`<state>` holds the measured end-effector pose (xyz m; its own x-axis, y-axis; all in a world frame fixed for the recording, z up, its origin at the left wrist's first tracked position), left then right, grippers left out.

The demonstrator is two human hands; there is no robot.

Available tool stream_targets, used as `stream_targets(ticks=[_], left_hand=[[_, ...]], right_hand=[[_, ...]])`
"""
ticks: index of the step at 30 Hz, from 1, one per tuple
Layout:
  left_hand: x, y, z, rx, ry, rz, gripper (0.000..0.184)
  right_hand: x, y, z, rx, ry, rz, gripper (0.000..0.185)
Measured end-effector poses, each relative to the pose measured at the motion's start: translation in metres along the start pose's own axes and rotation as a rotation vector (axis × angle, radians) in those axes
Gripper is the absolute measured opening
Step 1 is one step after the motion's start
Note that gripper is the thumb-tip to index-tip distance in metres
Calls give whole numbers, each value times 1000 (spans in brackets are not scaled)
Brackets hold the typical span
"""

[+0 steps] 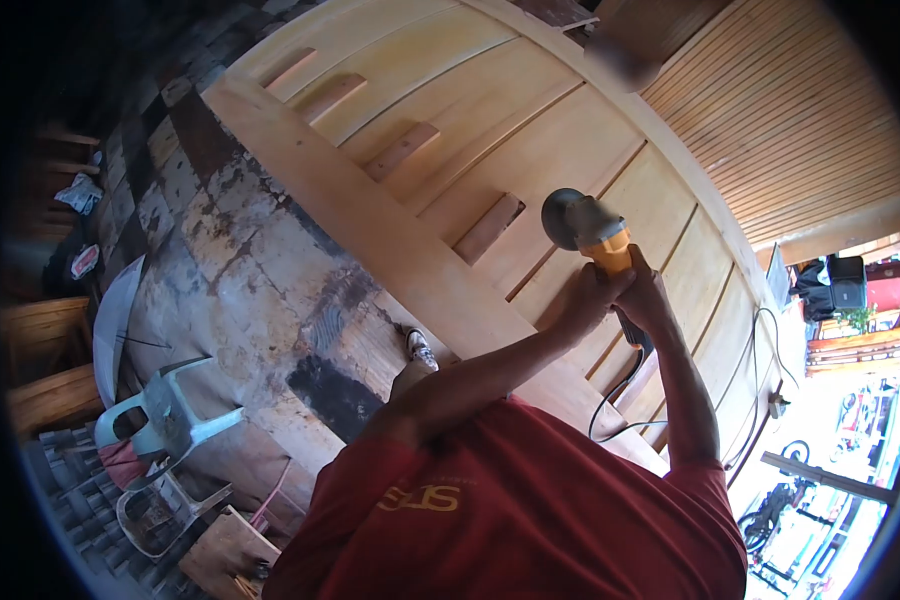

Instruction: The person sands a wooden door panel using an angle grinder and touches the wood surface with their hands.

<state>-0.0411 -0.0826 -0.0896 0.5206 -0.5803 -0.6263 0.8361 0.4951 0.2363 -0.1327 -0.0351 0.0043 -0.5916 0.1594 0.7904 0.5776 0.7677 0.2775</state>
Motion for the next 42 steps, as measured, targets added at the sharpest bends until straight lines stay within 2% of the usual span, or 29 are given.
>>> stream_targets(ticks=[3, 6, 7, 10, 13, 15, 19, 22, 23, 27, 33, 37, 42], left_hand=[[-11, 11, -18, 72, -36, -27, 53], [-21, 33, -16, 116, -38, -61, 67], [-21, 40, -14, 122, -97, -113, 60], [-19, 48, -17, 257, -287, -183, 59], [-11, 52, -23, 150, -343, -161, 61], [-6, 53, -22, 131, -266, -108, 62], [9, 51, 7, 21, -71, -34, 64], [31, 50, 26, 61, -141, 128, 64], [41, 46, 25, -17, -160, 218, 58], [53, 43, 34, -118, 154, 216, 57], [61, -2, 36, -17, 139, 235, 63], [60, -20, 52, 17, 177, 142, 65], [59, 4, 41, -16, 152, 248, 65]], right_hand=[[2, 27, 13, -36, -60, 9, 57], [0, 53, 21, -80, -113, 14, 60], [-1, 62, 23, -95, -147, 28, 62], [-11, 76, 38, -71, -183, 70, 63], [-19, 77, 46, -68, -93, 58, 73], [-23, 73, 40, -57, -17, 41, 79], [-24, 46, 2, 28, 59, -38, 73], [-32, 18, -26, 141, 70, -59, 70], [-37, 9, -33, 154, 132, -65, 69], [-46, -13, -53, 241, 119, -160, 70], [-38, -46, -61, 135, 109, -169, 68], [-33, -66, -61, 59, 71, -148, 68], [-37, -48, -66, 148, 155, -181, 67]])
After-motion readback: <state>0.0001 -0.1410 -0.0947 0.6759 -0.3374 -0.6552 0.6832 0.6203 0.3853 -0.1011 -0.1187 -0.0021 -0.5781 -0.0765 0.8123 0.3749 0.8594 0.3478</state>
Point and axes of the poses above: each hand's wrist, its own y-axis away from the middle knuckle, its own x-axis out of the back of the hand, z = x × y, the point moved 3 cm from there along -y, towards the middle knuckle, and after that the axes turned 1 degree about -x, right-handed, at the moved point
